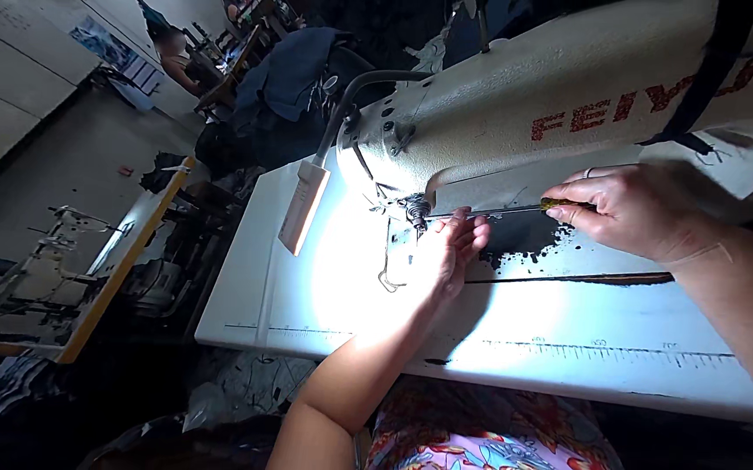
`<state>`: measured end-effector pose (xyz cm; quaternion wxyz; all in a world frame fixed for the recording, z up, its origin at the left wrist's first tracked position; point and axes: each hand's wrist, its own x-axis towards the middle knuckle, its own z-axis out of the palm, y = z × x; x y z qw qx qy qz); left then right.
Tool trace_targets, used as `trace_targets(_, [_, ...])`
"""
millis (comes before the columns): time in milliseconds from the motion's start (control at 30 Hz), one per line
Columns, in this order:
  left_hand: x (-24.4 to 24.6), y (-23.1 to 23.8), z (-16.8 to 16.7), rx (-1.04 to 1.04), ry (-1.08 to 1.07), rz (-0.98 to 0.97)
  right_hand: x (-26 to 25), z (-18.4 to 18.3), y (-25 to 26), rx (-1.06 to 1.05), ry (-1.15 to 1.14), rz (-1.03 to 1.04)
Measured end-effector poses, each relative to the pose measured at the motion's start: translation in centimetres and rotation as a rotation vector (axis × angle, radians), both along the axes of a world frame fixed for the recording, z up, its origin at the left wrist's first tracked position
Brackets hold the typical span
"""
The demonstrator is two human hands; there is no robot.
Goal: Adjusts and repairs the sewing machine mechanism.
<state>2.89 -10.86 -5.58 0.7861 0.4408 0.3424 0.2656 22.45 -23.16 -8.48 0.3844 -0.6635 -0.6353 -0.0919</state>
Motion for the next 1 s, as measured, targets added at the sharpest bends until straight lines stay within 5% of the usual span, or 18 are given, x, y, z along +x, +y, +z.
trace_targets(333, [0.2, 0.2, -0.7, -0.036, -0.046, 0.071, 0.3, 1.7, -0.6, -0.269, 0.121, -0.027])
trace_targets(1000, [0.1, 0.3, -0.9, 0.021, -0.063, 0.013, 0.2, 2.7, -1.3, -0.295, 0.262, 0.021])
